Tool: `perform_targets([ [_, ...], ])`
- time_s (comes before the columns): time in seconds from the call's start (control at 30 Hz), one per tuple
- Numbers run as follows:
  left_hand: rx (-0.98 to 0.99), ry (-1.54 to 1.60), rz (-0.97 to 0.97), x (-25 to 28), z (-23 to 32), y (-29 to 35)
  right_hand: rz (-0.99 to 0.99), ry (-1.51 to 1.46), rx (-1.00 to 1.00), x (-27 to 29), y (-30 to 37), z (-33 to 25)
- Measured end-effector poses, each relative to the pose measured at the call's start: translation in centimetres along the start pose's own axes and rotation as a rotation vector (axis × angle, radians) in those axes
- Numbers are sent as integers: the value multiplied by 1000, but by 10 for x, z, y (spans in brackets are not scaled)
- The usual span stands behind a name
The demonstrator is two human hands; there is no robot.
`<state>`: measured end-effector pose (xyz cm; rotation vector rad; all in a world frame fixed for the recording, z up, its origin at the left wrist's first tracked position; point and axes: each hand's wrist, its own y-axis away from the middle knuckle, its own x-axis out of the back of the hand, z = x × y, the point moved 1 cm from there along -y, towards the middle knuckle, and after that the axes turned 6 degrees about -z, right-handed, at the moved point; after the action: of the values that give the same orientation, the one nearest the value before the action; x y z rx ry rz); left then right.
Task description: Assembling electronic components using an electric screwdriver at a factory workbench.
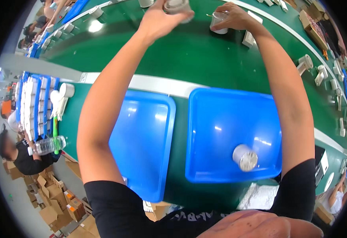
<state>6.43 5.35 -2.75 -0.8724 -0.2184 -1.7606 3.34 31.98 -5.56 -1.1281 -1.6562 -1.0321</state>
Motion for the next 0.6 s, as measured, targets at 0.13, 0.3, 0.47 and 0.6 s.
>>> perform_targets([
  [0.13, -117, 226, -347, -9, 37, 101, 67, 33, 98, 7, 65, -17],
  [0.3, -327, -133, -558, -61, 66, 208, -333, -256, 397, 12, 191, -76],
  [0.47, -270, -229, -349, -45, 93, 255, -329, -285, 105, -28, 279, -84],
  [0.6, -293, -355, -344, 63, 73, 319, 251, 268, -19, -45, 308, -84],
])
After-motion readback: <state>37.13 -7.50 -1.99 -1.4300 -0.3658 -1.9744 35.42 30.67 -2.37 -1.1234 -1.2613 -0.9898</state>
